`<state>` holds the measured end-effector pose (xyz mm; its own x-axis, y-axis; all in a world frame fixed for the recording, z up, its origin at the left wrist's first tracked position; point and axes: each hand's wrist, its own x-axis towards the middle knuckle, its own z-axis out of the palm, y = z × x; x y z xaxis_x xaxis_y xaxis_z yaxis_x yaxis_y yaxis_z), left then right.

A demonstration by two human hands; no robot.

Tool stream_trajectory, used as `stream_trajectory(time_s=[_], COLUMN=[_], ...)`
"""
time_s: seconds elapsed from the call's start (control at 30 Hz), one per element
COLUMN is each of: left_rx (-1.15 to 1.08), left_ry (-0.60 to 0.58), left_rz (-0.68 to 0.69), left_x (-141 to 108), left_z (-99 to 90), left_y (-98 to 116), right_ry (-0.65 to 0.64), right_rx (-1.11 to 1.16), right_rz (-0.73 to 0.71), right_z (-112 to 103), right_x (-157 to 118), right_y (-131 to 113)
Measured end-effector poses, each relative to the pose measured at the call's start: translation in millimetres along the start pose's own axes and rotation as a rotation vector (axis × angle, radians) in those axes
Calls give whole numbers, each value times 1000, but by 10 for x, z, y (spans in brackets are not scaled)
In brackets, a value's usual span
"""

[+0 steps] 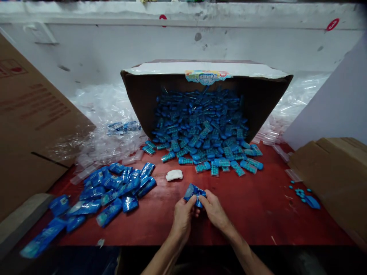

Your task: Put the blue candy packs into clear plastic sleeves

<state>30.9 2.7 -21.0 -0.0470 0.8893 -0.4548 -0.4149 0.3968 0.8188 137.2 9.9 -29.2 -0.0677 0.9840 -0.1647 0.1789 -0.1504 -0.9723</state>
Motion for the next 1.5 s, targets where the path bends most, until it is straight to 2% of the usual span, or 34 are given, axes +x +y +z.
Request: stream_trajectory(time_s=[0.2, 0.33, 0.43, 0.5, 0.57, 0.63, 0.73, 0.87, 1.03, 1.1, 1.2, 1.27, 1.37, 1.5], left_rx=[50, -9, -78, -118, -145, -164, -192, -212, -265, -288, -322, -341, -356, -349], left_ry=[-60, -103, -104, -82, -67, -70, -28, 81, 109, 122, 146, 154, 158, 144], left_rz=[-63, -119, -159, -184, -220, -274, -343, -371, -397, -390, -370, -360, -341, -291], left_x=[31, 16, 12, 22, 31, 29, 6, -11, 3, 10, 22, 29, 31, 20], left_z=[-37, -62, -88, -116, -143, -158, -157, -152, -155, -160, -168, -165, -145, -134], left_y=[52, 135, 160, 169, 184, 209, 255, 293, 297, 290, 276, 269, 262, 240], right_ry=[-31, -116, -204, -174, -24, 97, 100, 39, -51, -68, -54, -57, -58, -46], right_rx=[-41, -46, -141, -324, -626, -947, -1153, -1155, -1108, -979, -615, -454, -384, -396], right_rz=[-70, -33, -117, -255, -363, -369, -319, -331, -364, -359, -350, -365, -391, -395], right_z=[-85, -132, -189, -245, -299, -328, -313, -270, -323, -368, -416, -414, -367, -311], right_x=[29, 49, 117, 230, 391, 551, 677, 591, 448, 396, 247, 110, -60, -134], right_y=[-90, -131, -193, -259, -323, -359, -343, -261, -202, -205, -249, -298, -367, -411])
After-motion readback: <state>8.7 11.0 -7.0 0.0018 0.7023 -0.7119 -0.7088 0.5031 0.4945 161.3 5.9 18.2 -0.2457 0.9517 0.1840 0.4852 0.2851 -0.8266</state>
